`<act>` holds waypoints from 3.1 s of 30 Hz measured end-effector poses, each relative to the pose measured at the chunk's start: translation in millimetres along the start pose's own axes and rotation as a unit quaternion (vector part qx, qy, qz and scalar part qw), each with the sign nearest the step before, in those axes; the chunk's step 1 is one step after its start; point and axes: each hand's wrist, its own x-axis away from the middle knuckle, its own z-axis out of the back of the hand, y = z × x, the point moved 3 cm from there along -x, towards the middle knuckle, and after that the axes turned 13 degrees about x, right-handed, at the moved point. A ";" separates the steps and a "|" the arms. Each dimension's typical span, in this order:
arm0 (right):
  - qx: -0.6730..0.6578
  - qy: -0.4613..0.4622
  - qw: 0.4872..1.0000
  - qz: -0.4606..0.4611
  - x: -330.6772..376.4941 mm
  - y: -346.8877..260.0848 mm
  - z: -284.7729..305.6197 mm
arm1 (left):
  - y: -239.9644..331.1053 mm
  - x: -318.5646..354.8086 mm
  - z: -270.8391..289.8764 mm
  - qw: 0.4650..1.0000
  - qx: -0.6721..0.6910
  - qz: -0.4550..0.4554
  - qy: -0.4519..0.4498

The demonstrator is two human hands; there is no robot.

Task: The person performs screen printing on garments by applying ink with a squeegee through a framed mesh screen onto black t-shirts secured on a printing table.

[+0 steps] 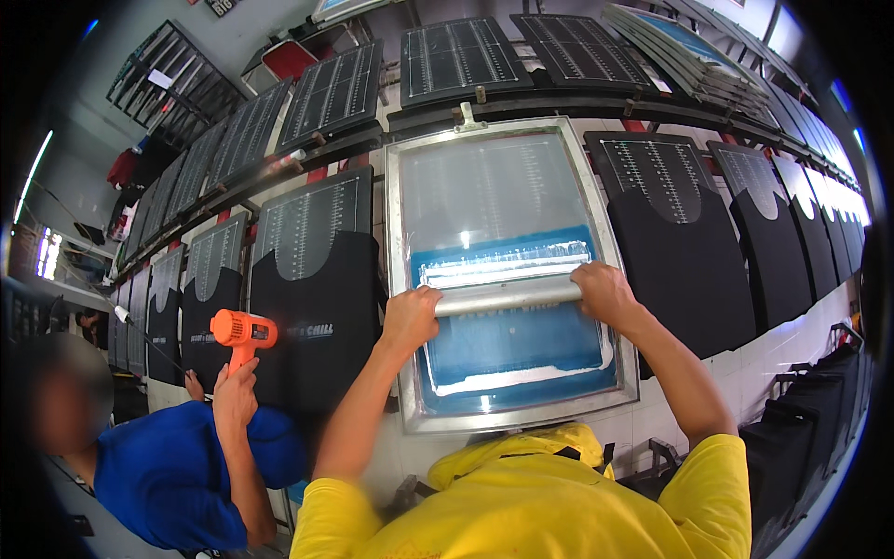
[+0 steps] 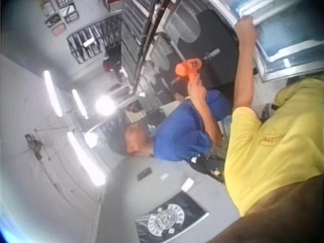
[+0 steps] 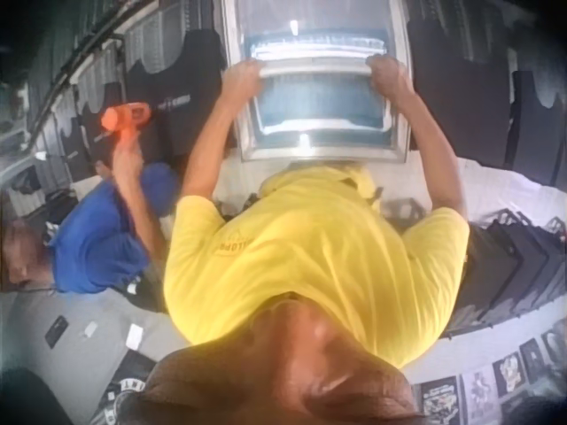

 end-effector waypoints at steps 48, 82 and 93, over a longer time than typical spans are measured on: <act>0.042 0.054 0.997 0.039 -6.6 -74.8 8.9 | 93.5 40.2 50.1 0.985 0.007 -0.052 0.167; 0.026 0.126 0.991 0.045 -31.6 -54.0 16.2 | 121.3 208.3 -195.7 0.717 0.620 0.291 -0.132; 0.022 0.080 0.995 0.054 -26.4 -61.2 10.0 | 118.1 211.9 -200.2 0.725 0.614 0.283 -0.133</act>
